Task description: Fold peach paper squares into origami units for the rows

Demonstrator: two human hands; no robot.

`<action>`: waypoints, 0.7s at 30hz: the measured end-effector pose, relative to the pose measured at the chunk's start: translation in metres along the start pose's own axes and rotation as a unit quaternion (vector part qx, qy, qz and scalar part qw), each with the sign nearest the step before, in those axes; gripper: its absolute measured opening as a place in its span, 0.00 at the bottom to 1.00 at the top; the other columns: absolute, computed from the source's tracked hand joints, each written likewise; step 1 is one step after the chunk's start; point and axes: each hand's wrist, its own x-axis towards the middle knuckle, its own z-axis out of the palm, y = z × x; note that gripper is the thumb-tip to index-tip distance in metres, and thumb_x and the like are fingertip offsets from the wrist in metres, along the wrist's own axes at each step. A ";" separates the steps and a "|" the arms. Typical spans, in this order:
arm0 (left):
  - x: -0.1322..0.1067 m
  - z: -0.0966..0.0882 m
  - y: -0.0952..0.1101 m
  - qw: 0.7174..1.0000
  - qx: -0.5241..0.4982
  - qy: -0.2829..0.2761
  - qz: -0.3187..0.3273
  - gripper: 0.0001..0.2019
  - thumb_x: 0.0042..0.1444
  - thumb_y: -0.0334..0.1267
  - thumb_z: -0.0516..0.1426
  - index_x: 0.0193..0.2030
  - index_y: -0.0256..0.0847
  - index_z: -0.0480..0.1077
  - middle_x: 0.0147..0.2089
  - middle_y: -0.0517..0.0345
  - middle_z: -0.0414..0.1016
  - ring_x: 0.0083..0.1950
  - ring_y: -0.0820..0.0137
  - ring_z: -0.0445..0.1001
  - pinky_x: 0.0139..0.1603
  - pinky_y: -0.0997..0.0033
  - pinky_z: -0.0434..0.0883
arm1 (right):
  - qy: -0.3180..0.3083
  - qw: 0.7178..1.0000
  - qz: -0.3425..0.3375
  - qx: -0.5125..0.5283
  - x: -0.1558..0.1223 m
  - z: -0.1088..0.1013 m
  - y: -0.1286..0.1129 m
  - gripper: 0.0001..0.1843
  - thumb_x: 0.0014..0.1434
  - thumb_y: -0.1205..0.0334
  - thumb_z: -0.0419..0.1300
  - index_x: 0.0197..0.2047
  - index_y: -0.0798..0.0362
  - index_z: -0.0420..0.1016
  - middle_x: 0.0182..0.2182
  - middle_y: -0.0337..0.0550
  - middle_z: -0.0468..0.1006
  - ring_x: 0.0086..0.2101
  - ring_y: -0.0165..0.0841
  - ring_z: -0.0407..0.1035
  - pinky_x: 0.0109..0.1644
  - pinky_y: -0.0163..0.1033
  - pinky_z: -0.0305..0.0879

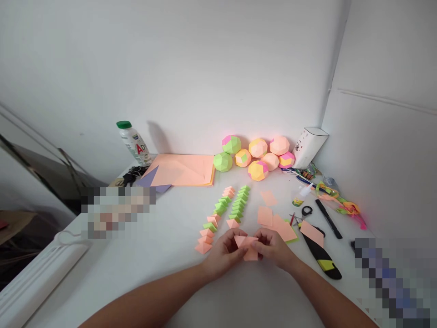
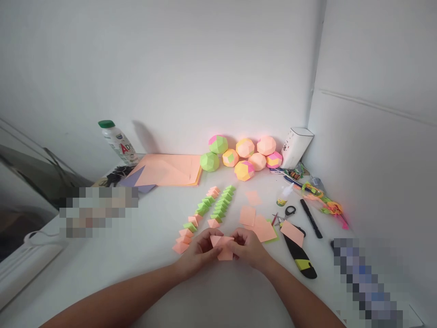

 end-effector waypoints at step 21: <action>-0.001 0.005 0.008 0.988 0.069 0.139 -0.020 0.16 0.56 0.52 0.53 0.38 0.40 0.61 0.26 0.59 0.75 0.26 0.71 0.72 0.31 0.69 0.69 | 0.071 0.975 -0.210 -0.009 -0.004 -0.004 -0.006 0.06 0.53 0.60 0.65 0.32 0.52 0.80 0.38 0.48 0.77 0.30 0.33 0.73 0.30 0.38 0.74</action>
